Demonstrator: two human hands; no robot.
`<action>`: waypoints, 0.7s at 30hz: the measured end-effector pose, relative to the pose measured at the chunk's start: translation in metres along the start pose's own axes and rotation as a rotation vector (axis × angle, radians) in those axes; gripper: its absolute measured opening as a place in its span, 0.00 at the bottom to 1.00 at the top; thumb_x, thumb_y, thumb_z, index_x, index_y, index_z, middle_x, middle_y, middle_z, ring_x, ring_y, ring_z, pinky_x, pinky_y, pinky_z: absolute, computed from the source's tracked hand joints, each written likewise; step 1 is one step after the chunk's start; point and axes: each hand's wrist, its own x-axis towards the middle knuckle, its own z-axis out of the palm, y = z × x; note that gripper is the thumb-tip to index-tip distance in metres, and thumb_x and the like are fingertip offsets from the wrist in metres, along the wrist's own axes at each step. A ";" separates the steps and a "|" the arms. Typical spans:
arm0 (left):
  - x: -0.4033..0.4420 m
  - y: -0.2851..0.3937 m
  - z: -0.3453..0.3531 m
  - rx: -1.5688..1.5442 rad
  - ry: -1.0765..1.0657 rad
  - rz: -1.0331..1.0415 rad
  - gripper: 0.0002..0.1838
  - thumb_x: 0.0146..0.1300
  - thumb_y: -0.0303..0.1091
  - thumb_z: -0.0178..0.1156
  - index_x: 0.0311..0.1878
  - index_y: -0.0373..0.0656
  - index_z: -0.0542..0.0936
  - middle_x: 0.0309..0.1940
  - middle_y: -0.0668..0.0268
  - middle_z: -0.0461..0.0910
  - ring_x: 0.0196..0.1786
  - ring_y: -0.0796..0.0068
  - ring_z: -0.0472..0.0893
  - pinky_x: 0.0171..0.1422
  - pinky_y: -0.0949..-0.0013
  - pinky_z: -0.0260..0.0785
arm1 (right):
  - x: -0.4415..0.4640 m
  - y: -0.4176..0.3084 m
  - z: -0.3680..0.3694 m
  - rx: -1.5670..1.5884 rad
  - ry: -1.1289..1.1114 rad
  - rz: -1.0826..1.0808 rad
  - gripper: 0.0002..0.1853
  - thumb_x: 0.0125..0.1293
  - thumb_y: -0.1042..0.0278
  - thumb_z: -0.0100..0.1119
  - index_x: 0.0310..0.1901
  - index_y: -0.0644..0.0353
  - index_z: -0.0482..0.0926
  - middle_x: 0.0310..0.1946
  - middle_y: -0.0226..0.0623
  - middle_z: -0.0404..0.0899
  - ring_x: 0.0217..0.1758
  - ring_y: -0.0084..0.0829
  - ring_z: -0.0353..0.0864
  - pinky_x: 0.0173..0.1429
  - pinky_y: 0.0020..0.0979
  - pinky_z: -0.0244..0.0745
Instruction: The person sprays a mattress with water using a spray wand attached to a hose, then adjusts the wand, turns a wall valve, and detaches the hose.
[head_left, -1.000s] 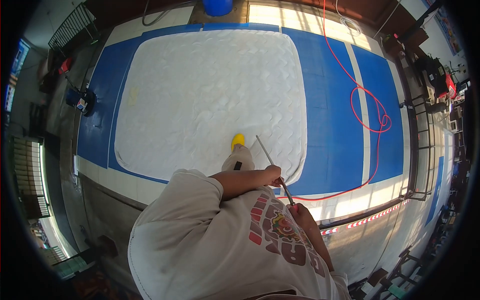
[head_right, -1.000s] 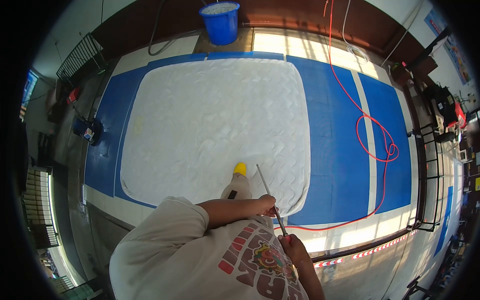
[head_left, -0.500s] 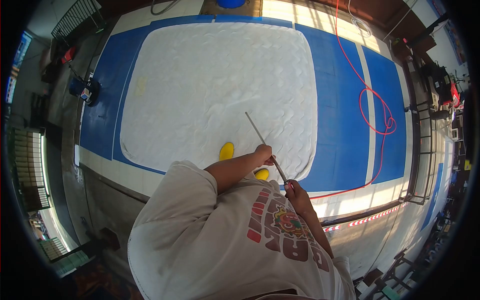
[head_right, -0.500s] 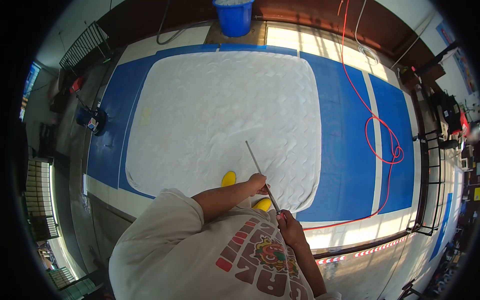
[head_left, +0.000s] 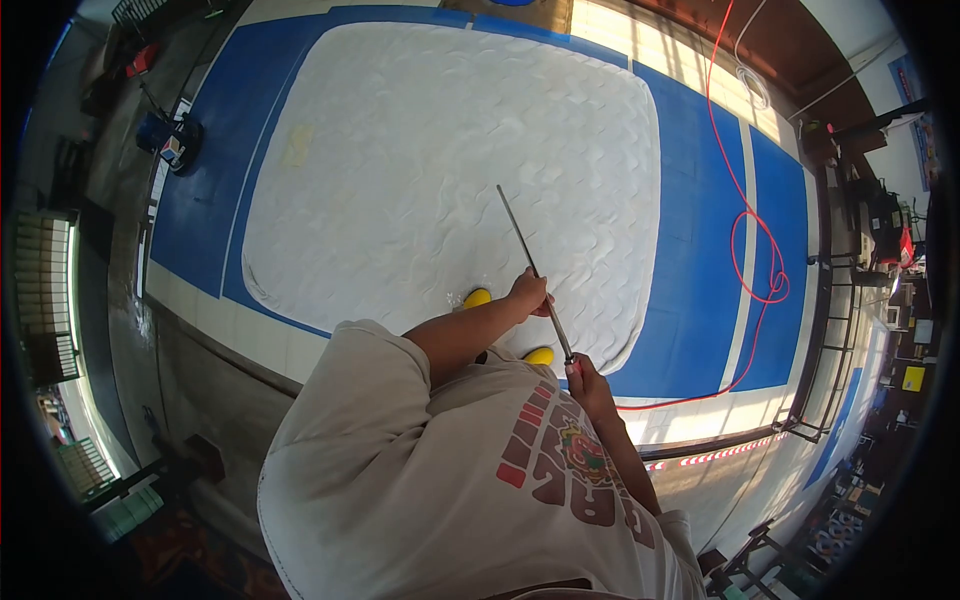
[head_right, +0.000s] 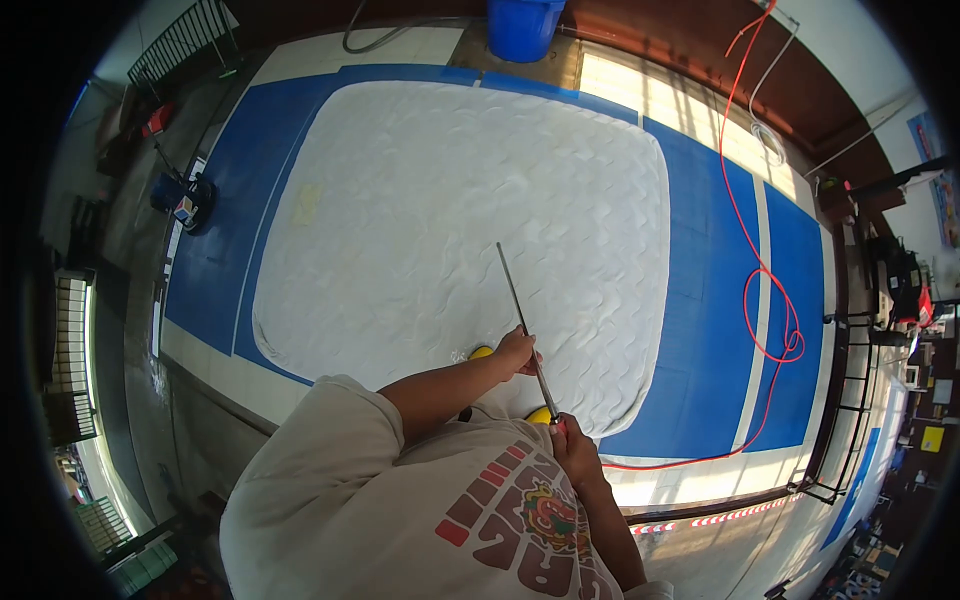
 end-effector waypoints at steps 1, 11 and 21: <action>-0.002 -0.008 -0.004 0.007 0.004 -0.042 0.12 0.67 0.38 0.40 0.49 0.44 0.60 0.29 0.58 0.76 0.25 0.64 0.79 0.31 0.59 0.77 | -0.001 -0.002 0.003 -0.009 -0.019 0.013 0.21 0.67 0.49 0.42 0.51 0.57 0.68 0.31 0.53 0.78 0.38 0.53 0.78 0.39 0.42 0.71; -0.015 -0.006 -0.032 -0.113 -0.041 -0.151 0.13 0.66 0.37 0.39 0.43 0.37 0.66 0.30 0.56 0.78 0.29 0.62 0.81 0.36 0.58 0.77 | 0.008 -0.034 0.005 -0.031 -0.070 0.123 0.22 0.68 0.47 0.40 0.46 0.61 0.70 0.27 0.48 0.76 0.34 0.47 0.77 0.39 0.36 0.69; -0.006 0.059 -0.048 -0.050 -0.081 0.200 0.09 0.67 0.38 0.43 0.45 0.45 0.61 0.26 0.60 0.75 0.23 0.68 0.77 0.30 0.61 0.77 | 0.033 -0.041 0.044 0.067 0.184 -0.108 0.19 0.69 0.51 0.41 0.49 0.60 0.68 0.18 0.44 0.72 0.23 0.41 0.75 0.30 0.36 0.67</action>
